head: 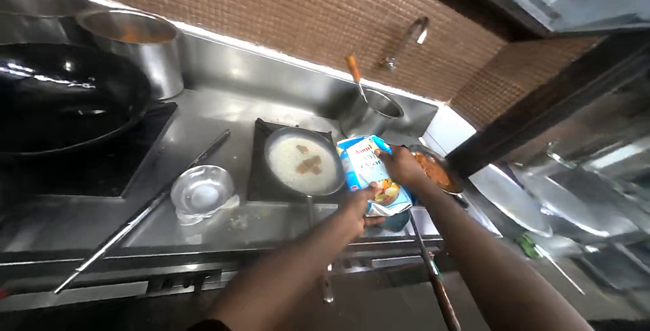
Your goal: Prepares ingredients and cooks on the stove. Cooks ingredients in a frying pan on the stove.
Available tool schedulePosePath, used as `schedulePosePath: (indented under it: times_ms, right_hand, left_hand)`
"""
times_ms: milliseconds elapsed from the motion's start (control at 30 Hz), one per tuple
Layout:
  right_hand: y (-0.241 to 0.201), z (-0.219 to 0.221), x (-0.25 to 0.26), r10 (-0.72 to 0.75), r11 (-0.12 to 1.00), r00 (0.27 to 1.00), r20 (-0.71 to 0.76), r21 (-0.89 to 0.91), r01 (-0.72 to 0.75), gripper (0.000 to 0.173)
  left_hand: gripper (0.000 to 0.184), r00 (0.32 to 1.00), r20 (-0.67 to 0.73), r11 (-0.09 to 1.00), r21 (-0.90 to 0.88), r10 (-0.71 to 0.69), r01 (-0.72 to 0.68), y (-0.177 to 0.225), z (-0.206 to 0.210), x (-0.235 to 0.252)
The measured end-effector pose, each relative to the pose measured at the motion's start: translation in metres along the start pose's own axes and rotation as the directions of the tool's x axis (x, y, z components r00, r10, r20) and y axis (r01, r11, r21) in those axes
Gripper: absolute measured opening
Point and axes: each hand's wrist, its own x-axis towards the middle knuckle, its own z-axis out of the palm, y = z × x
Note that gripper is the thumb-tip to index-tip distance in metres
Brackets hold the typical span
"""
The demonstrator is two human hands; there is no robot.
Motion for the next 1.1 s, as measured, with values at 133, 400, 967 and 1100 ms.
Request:
schedulePosePath:
  times_ms: [133, 400, 967, 1100]
  right_hand:
    - [-0.015, 0.003, 0.03, -0.069, 0.997, 0.994, 0.09, 0.025, 0.067, 0.04]
    - [-0.036, 0.014, 0.053, -0.024, 0.996, 0.984, 0.176, -0.084, 0.039, 0.041]
    - [-0.056, -0.02, 0.047, -0.106, 0.936, 0.959, 0.264, -0.3, 0.186, 0.035]
    - [-0.061, -0.028, 0.041, -0.111, 0.935, 0.962, 0.25, -0.303, 0.186, 0.035]
  left_hand:
    - [0.031, 0.991, 0.122, 0.997, 0.052, 0.054, -0.061, 0.039, -0.015, 0.019]
    - [0.047, 0.998, 0.012, 0.977, -0.203, 0.067, -0.063, 0.042, -0.018, 0.048]
    - [0.063, 0.984, -0.137, 0.927, -0.343, 0.113, -0.154, 0.03, 0.015, 0.05]
    - [0.055, 0.99, -0.056, 0.912, -0.386, 0.131, -0.142, 0.033, 0.017, 0.048]
